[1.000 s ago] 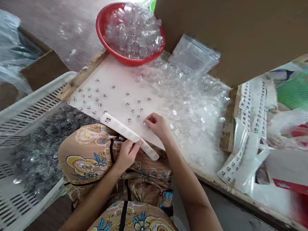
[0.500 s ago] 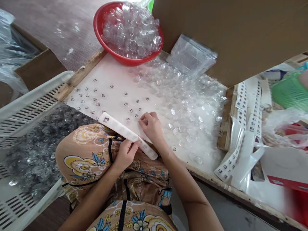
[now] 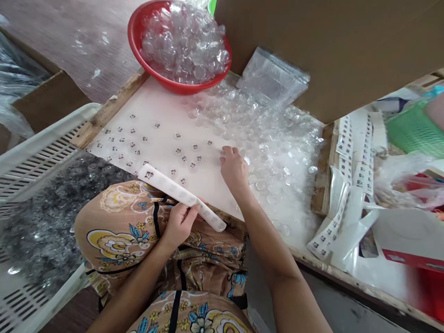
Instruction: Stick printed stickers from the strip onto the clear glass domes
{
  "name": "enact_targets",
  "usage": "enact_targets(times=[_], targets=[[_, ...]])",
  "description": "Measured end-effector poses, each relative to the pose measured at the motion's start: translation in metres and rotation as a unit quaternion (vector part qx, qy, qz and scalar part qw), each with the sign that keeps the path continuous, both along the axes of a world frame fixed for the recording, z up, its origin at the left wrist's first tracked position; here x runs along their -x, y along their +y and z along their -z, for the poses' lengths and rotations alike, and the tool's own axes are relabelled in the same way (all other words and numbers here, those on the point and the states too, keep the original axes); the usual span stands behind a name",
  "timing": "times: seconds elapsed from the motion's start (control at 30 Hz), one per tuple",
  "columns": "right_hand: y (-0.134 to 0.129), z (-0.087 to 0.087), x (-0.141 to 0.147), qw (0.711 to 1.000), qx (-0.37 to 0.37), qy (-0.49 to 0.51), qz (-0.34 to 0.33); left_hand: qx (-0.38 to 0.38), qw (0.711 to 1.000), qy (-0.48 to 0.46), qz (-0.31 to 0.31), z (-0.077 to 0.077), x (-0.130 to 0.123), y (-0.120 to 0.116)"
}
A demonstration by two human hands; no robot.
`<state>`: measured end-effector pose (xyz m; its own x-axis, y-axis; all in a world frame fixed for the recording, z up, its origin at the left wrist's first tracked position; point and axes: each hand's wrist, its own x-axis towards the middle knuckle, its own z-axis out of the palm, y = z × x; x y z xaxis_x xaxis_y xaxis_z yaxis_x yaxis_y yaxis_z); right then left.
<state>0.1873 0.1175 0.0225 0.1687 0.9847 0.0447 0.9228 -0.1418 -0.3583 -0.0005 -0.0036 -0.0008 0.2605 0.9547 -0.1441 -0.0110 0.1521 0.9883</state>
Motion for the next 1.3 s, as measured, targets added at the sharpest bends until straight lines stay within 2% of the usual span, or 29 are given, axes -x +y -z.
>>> enact_targets(times=[0.07, 0.13, 0.23, 0.3, 0.37, 0.43, 0.47, 0.53, 0.6, 0.67, 0.73, 0.8, 0.9, 0.97, 1.03, 1.1, 1.3], targets=[[0.003, 0.003, -0.005, 1.0, 0.01, -0.012, -0.004, 0.002, 1.0, 0.006, -0.001, 0.0, 0.0, 0.0], [0.001, 0.003, -0.005, 1.0, -0.013, 0.015, -0.012, 0.001, 1.0, 0.005, -0.001, 0.0, 0.0, 0.0], [-0.004, -0.003, -0.001, 0.988, -0.033, 0.153, 0.001, -0.005, 1.0, 0.0, 0.001, -0.002, 0.0, 0.001], [-0.008, -0.008, 0.002, 0.955, 0.019, 0.295, 0.019, -0.006, 1.0, -0.005, 0.001, -0.002, 0.0, 0.001], [-0.01, -0.009, 0.002, 0.906, 0.1, 0.409, 0.038, -0.005, 1.0, -0.006, 0.001, -0.002, 0.0, 0.001], [-0.01, -0.007, 0.0, 0.872, 0.157, 0.459, 0.067, -0.003, 1.0, -0.005, 0.0, -0.001, 0.0, 0.001], [-0.01, -0.005, -0.002, 0.866, 0.17, 0.463, 0.084, -0.001, 1.0, -0.006, 0.0, 0.0, 0.0, 0.001], [-0.012, -0.003, -0.006, 0.875, 0.168, 0.441, 0.106, 0.001, 1.0, -0.008, 0.002, 0.0, -0.001, 0.0], [-0.014, -0.004, -0.008, 0.908, 0.141, 0.383, 0.098, 0.002, 1.0, -0.012, 0.001, -0.001, -0.001, 0.0], [-0.018, -0.011, -0.005, 0.944, 0.09, 0.311, 0.069, -0.001, 1.0, -0.012, 0.0, -0.004, -0.001, 0.001], [-0.023, -0.024, 0.007, 0.961, 0.04, 0.272, 0.02, -0.014, 1.0, -0.003, -0.002, -0.007, 0.0, 0.002], [-0.026, -0.041, 0.03, 0.955, 0.009, 0.292, -0.047, -0.027, 1.0, 0.011, -0.003, -0.01, 0.0, 0.003], [-0.029, -0.063, 0.074, 0.915, 0.001, 0.371, -0.157, -0.031, 0.999, 0.038, -0.006, -0.01, 0.0, 0.005], [-0.029, -0.07, 0.101, 0.897, 0.002, 0.39, -0.208, -0.036, 0.998, 0.06, -0.002, -0.006, 0.0, 0.005], [-0.03, -0.071, 0.119, 0.9, -0.011, 0.376, -0.222, -0.046, 0.997, 0.067, 0.004, -0.001, -0.001, 0.004], [-0.032, -0.068, 0.128, 0.915, -0.042, 0.343, -0.21, -0.053, 0.997, 0.057, -0.003, 0.004, -0.001, 0.003], [-0.042, -0.061, 0.131, 0.939, -0.121, 0.248, -0.204, -0.055, 0.997, 0.049, -0.03, 0.008, -0.001, -0.001]])
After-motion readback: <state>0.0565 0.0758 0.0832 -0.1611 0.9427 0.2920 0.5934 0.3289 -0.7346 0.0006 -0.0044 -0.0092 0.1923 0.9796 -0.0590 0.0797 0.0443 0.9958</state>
